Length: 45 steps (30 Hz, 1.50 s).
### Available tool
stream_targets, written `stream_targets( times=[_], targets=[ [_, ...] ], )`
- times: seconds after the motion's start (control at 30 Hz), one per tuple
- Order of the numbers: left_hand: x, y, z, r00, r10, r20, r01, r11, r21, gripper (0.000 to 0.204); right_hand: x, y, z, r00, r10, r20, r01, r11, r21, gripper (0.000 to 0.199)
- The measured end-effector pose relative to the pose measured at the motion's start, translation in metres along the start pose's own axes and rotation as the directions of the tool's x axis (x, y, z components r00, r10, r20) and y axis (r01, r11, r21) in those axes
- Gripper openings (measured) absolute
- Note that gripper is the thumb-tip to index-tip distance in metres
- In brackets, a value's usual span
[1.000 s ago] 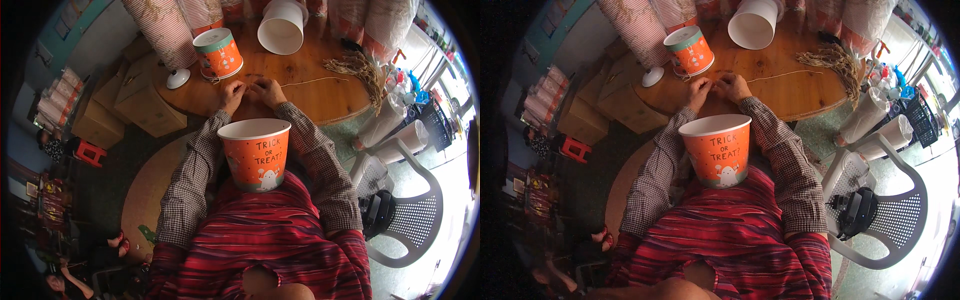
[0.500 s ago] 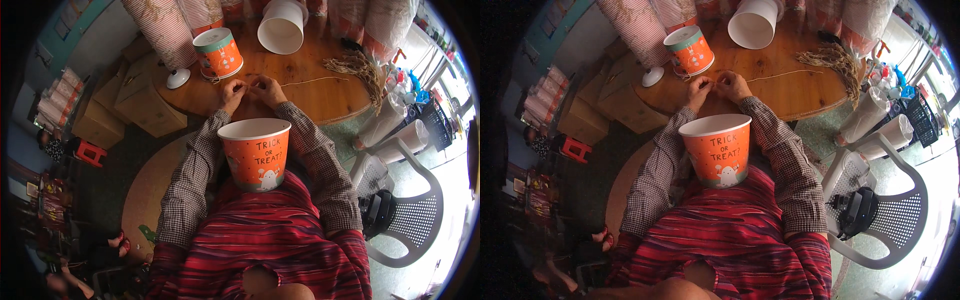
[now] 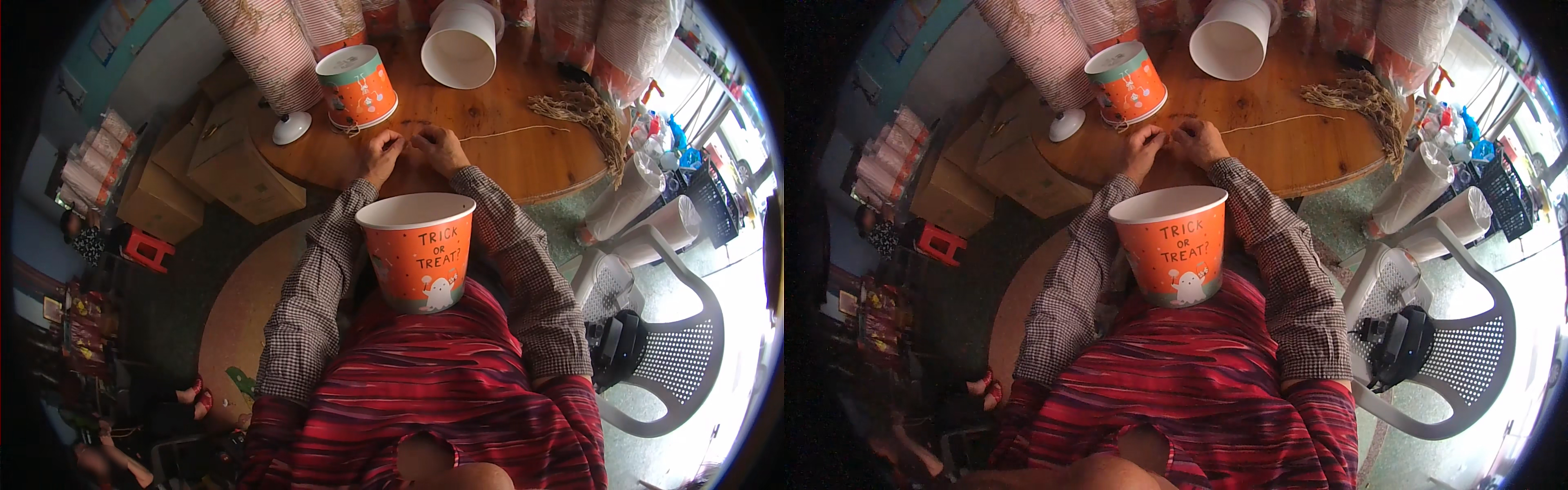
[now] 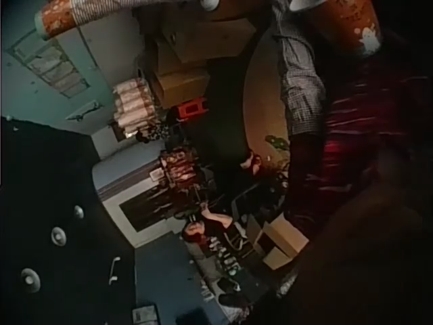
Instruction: Attaching string handles to decorative paper buckets.
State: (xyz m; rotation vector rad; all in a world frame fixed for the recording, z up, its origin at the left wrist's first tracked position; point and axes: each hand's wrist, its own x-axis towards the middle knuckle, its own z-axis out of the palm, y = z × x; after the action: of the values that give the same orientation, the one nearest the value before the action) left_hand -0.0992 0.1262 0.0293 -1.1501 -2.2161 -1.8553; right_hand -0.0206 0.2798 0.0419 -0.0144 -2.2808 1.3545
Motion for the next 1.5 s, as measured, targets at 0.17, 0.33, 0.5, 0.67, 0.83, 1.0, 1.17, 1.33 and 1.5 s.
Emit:
stream_targets(
  times=[0.17, 0.33, 0.5, 0.67, 0.83, 1.0, 1.17, 1.33, 1.5],
  targets=[
    [0.002, -0.011, 0.0, 0.999, 0.04, -0.011, -0.04, 0.999, 0.025, 0.013, -0.001, 0.0, 0.0, 1.0, -0.019, -0.003, 0.019, 1.0, -0.005, 0.025],
    [0.005, -0.022, -0.001, 0.999, 0.041, -0.007, -0.04, 0.999, 0.006, 0.015, -0.001, 0.002, -0.002, 0.999, -0.054, 0.004, 0.054, 0.998, -0.012, 0.024],
    [0.007, -0.03, -0.001, 1.0, 0.02, 0.013, -0.02, 1.0, -0.008, 0.014, -0.002, 0.004, -0.002, 0.995, -0.102, -0.018, 0.102, 0.994, 0.028, 0.024],
    [0.007, -0.029, -0.001, 0.999, 0.028, 0.019, -0.029, 0.998, 0.052, 0.014, -0.006, -0.001, -0.004, 0.999, -0.042, -0.013, 0.042, 0.999, 0.029, 0.025],
    [0.006, -0.028, 0.0, 1.0, 0.015, 0.023, -0.015, 0.999, 0.03, 0.013, -0.008, -0.001, -0.006, 0.997, -0.071, -0.017, 0.071, 0.998, -0.003, 0.025],
    [0.003, -0.025, -0.001, 0.999, 0.038, 0.022, -0.039, 0.998, 0.053, 0.013, -0.012, 0.006, -0.012, 0.999, -0.048, 0.001, 0.048, 0.998, 0.052, 0.024],
    [-0.002, -0.014, -0.006, 0.997, 0.031, 0.065, -0.031, 0.999, -0.01, 0.013, -0.02, 0.007, -0.021, 0.999, -0.033, 0.006, 0.033, 0.996, 0.08, 0.025],
    [-0.035, 0.009, -0.034, 0.973, -0.045, 0.227, 0.097, 0.969, -0.227, 0.017, -0.041, -0.001, -0.033, 0.991, 0.133, 0.008, -0.132, 0.972, 0.194, 0.022],
    [-0.089, 0.014, -0.078, 0.915, -0.055, 0.4, 0.303, 0.748, -0.591, 0.03, -0.052, -0.002, -0.04, 0.984, 0.177, 0.0, -0.169, 0.94, 0.295, 0.018]
  ],
)
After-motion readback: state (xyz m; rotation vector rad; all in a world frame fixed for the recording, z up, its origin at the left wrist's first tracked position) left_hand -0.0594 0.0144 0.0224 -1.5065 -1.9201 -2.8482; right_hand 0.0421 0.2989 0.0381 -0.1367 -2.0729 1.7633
